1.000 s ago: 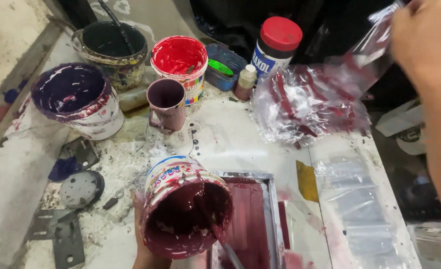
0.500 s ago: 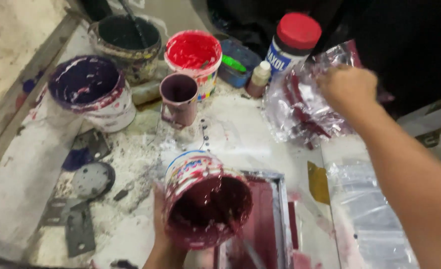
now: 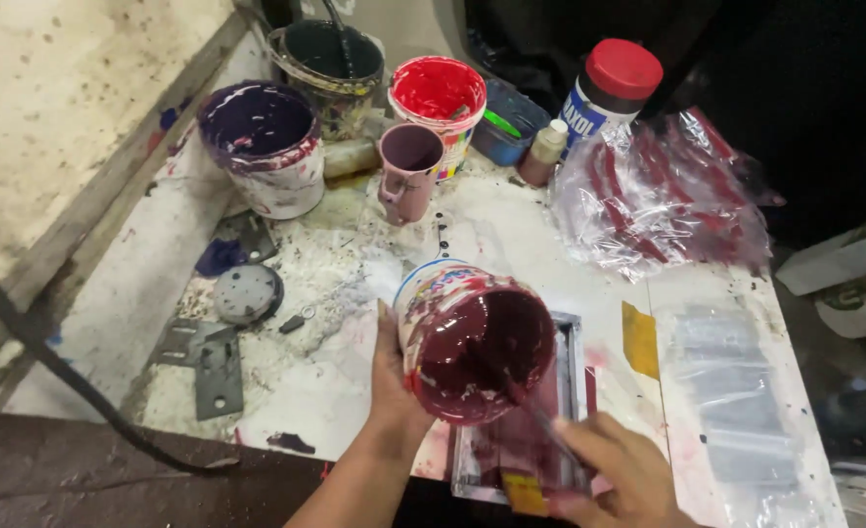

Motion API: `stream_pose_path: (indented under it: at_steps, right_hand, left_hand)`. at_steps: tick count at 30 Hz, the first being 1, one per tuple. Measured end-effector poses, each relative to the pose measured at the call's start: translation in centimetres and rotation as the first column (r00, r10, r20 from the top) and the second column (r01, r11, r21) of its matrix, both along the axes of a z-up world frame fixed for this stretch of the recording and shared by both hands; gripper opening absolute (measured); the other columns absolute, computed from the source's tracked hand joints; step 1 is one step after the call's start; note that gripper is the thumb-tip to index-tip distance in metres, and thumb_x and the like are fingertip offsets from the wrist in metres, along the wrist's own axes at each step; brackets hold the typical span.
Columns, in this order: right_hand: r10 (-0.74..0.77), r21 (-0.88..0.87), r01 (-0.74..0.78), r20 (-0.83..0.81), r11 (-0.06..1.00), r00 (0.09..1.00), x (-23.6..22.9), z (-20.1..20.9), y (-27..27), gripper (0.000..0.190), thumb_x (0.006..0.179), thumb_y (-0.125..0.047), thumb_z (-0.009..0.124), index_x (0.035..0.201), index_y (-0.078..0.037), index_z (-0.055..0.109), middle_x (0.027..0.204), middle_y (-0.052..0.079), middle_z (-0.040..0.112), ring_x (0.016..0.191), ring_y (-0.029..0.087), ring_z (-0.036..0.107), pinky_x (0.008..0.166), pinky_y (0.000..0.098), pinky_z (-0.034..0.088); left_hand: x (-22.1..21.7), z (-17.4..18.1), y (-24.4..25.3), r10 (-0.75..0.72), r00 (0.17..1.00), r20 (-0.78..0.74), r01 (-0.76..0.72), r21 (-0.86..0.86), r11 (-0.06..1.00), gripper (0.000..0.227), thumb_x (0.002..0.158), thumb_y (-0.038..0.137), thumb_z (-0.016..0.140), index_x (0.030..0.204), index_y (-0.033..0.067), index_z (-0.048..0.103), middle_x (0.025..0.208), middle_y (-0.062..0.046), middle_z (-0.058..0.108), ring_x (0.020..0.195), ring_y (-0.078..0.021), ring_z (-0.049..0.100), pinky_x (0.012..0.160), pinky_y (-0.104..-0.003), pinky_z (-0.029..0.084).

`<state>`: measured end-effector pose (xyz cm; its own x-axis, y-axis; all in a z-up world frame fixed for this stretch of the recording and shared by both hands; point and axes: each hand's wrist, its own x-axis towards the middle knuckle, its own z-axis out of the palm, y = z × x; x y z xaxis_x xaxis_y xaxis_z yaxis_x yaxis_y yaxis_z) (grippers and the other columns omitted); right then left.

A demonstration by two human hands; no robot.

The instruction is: The person spreads red ink inside a rectangular screen printing frame using a yellow squeegee. They then pour more red ink from a container into the frame and continue to spread it evenly across the surface.

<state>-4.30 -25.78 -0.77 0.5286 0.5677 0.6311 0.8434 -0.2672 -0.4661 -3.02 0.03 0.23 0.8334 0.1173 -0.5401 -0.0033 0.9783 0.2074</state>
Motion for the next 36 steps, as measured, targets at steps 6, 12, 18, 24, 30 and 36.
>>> stream_pose_path:
  at_steps: [6, 12, 18, 24, 30, 36]
  right_hand:
    - [-0.072, -0.184, 0.059, -0.064, 0.981, 0.995, -1.9, 3.2, 0.9, 0.035, 0.091, -0.025, 0.07, 0.125, -0.014, 0.071, 0.086, 0.003, 0.06, 0.062, 0.014, 0.06, 0.057, 0.0255, 0.052]
    - [-0.201, -0.021, 0.202, -0.212, 0.979, 0.956, -4.6, 3.6, 0.2, 0.03, 0.088, -0.012, 0.069, 0.117, -0.013, 0.076, 0.08, 0.004, 0.061, 0.056, 0.011, 0.054, 0.051, 0.0221, 0.043]
    - [-0.387, -0.154, 0.394, 0.075, 0.906, 0.919, -4.4, 2.4, -2.1, 0.033, 0.091, -0.021, 0.067, 0.123, -0.017, 0.072, 0.091, 0.004, 0.066, 0.063, 0.019, 0.062, 0.056, 0.0302, 0.047]
    - [-0.179, 0.141, 0.195, -0.114, 0.971, 0.977, -5.6, 3.1, 0.3, 0.027, 0.094, -0.022, 0.064, 0.12, -0.019, 0.072, 0.071, -0.002, 0.064, 0.053, 0.006, 0.052, 0.046, 0.0194, 0.039]
    - [-0.177, 0.046, 0.192, -0.226, 0.98, 0.958, -5.5, 2.7, -0.1, 0.022, 0.093, -0.016, 0.065, 0.113, -0.016, 0.076, 0.08, 0.003, 0.063, 0.061, 0.013, 0.062, 0.059, 0.0207, 0.047]
    - [-0.286, -0.025, 0.286, -0.038, 0.958, 0.957, -4.9, 2.5, -0.6, 0.02, 0.095, -0.019, 0.061, 0.111, -0.011, 0.071, 0.084, 0.003, 0.071, 0.063, 0.015, 0.066, 0.059, 0.0285, 0.053]
  left_hand:
    - [-0.8, -0.2, -0.8, 0.014, 0.999, 0.035, -0.013, -0.022, 1.0, 0.078, 0.079, 0.069, 0.057, 0.127, 0.0089, 0.067, 0.118, -0.018, 0.07, 0.114, -0.0392, 0.064, 0.102, -0.059, 0.05]
    - [-2.1, 1.6, -1.4, 0.024, 0.997, 0.078, -0.022, -0.031, 0.999, 0.086, 0.071, 0.072, 0.058, 0.133, 0.0124, 0.064, 0.125, -0.018, 0.068, 0.12, -0.0407, 0.062, 0.106, -0.061, 0.048]
    - [-2.8, 2.6, -2.0, 0.006, 1.0, 0.0, -0.006, -0.094, 0.996, 0.082, 0.07, 0.061, 0.069, 0.134, 0.0107, 0.065, 0.12, -0.015, 0.07, 0.112, -0.0387, 0.065, 0.1, -0.058, 0.051]
    - [-2.3, 1.0, -3.5, 0.016, 0.999, -0.035, -0.021, -0.134, 0.991, 0.075, 0.07, 0.059, 0.073, 0.13, 0.013, 0.068, 0.114, -0.012, 0.072, 0.107, -0.0338, 0.067, 0.096, -0.053, 0.054]
    - [-2.5, 1.5, -3.8, -0.009, 0.997, -0.078, 0.003, -0.084, 0.996, 0.067, 0.074, 0.058, 0.071, 0.125, 0.0143, 0.07, 0.11, -0.01, 0.072, 0.104, -0.0332, 0.067, 0.093, -0.053, 0.054]
    - [-2.7, 2.8, -4.1, -0.015, 0.992, -0.129, 0.005, -0.076, 0.997, 0.061, 0.079, 0.056, 0.068, 0.125, 0.0145, 0.07, 0.112, -0.01, 0.071, 0.105, -0.0313, 0.066, 0.094, -0.05, 0.053]
